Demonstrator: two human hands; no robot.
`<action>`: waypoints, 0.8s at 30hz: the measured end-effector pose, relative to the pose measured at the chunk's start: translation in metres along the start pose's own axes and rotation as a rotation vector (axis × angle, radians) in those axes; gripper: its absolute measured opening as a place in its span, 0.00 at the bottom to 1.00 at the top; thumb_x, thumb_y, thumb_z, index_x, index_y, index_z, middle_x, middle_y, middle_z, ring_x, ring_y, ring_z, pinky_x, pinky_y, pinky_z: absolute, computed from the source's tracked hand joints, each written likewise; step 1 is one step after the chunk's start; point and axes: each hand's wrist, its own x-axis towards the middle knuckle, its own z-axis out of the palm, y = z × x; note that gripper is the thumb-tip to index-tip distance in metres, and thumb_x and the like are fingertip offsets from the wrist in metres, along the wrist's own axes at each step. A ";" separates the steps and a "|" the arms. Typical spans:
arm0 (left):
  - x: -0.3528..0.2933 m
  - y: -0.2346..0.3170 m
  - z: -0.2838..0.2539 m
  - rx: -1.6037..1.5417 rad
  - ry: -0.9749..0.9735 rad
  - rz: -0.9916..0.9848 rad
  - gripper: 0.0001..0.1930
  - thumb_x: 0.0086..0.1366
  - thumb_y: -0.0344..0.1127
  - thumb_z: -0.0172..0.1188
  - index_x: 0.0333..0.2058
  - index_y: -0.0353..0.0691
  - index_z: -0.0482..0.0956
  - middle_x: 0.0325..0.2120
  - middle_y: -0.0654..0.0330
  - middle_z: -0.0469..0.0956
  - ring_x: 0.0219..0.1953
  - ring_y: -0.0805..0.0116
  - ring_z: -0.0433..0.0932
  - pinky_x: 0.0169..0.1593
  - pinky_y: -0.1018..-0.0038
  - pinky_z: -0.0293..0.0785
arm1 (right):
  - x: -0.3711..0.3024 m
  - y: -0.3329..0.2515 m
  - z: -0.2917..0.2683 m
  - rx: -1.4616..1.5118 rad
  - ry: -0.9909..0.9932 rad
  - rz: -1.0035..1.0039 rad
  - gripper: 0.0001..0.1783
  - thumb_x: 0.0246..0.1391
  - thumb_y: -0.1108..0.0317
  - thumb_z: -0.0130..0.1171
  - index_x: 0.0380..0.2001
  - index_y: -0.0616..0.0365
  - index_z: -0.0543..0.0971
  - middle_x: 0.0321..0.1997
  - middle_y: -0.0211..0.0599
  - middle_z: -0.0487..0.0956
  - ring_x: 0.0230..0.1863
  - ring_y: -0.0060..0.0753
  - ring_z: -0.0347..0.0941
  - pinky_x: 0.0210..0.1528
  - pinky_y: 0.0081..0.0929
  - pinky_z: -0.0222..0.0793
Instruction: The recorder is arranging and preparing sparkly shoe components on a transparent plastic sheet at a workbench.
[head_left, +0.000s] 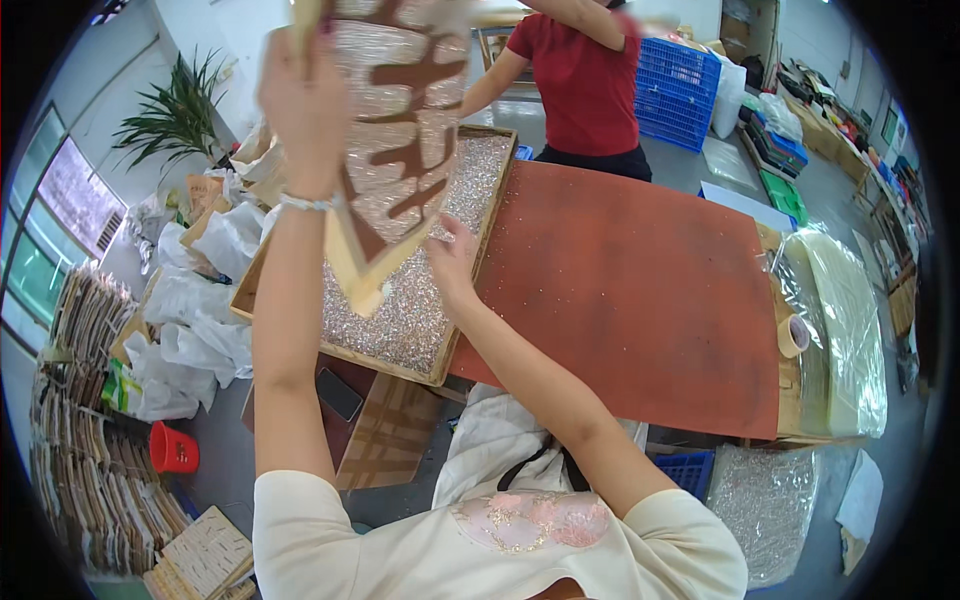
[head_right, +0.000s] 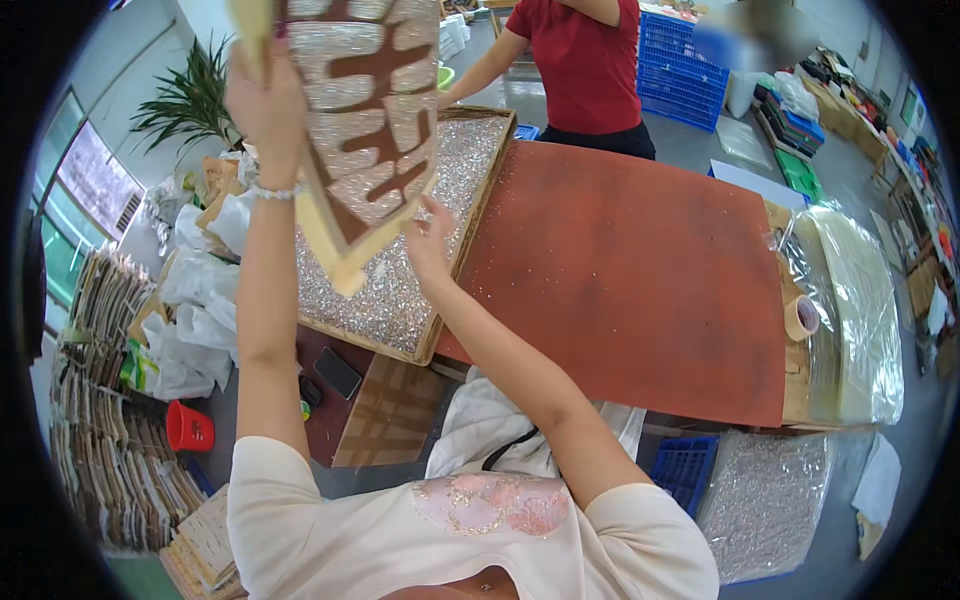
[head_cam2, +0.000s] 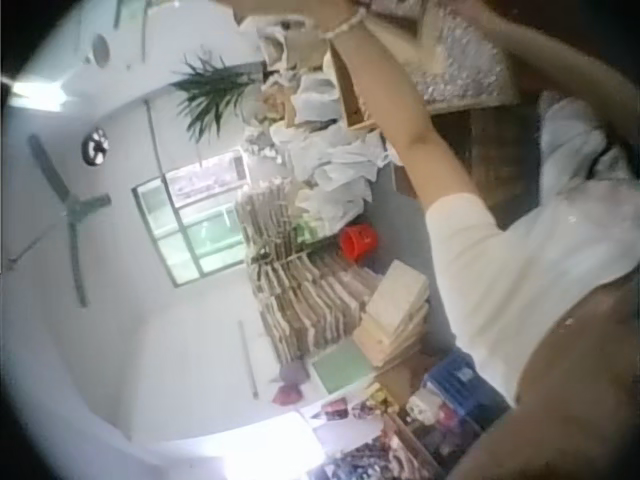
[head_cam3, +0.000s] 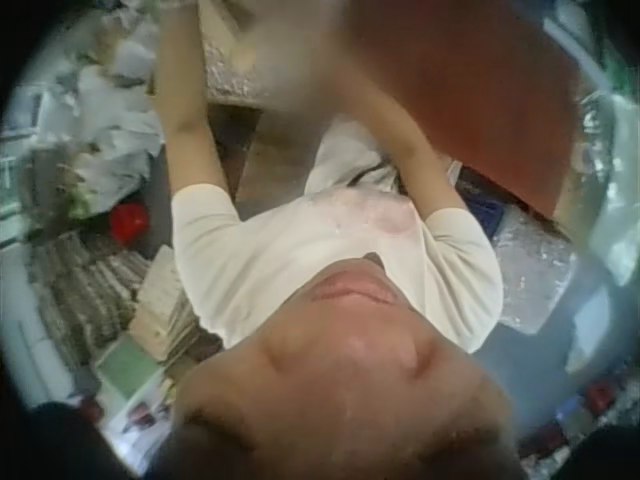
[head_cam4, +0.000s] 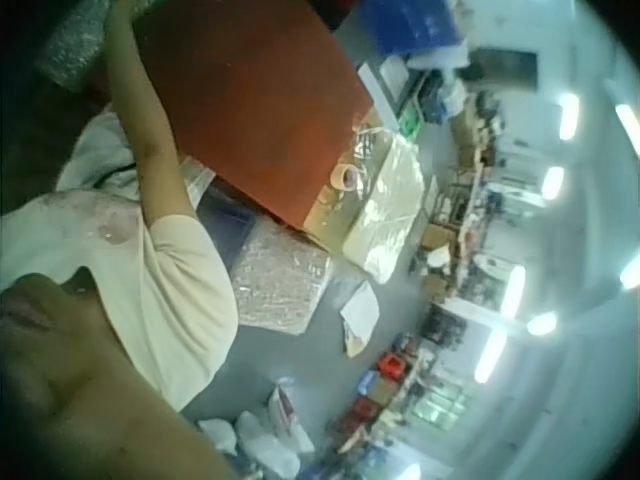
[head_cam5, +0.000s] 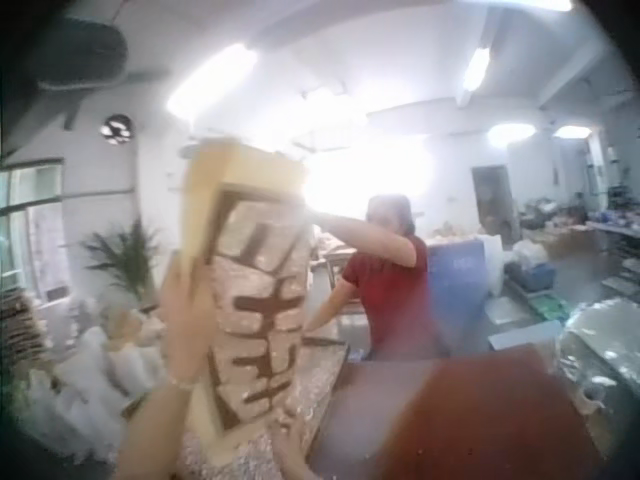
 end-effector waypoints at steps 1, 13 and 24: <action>-0.009 0.023 0.006 -0.094 -0.102 0.095 0.07 0.62 0.34 0.58 0.35 0.37 0.75 0.26 0.56 0.79 0.25 0.59 0.78 0.31 0.69 0.72 | -0.003 -0.019 -0.006 0.148 -0.364 0.045 0.28 0.52 0.68 0.58 0.56 0.56 0.64 0.56 0.41 0.64 0.50 0.34 0.67 0.52 0.30 0.66; -0.107 0.210 0.011 -0.061 -0.491 0.532 0.10 0.52 0.28 0.57 0.35 0.46 0.73 0.28 0.62 0.73 0.26 0.63 0.77 0.28 0.67 0.73 | -0.045 -0.087 -0.158 0.463 -0.778 0.260 0.27 0.64 0.54 0.49 0.62 0.53 0.62 0.61 0.29 0.68 0.62 0.28 0.64 0.61 0.34 0.62; -0.316 0.316 0.093 -0.481 -0.828 0.902 0.05 0.56 0.36 0.54 0.30 0.45 0.72 0.27 0.65 0.70 0.29 0.72 0.75 0.31 0.75 0.71 | -0.068 0.007 -0.415 0.496 -0.284 0.199 0.23 0.67 0.57 0.45 0.61 0.52 0.62 0.64 0.30 0.64 0.65 0.29 0.60 0.65 0.35 0.57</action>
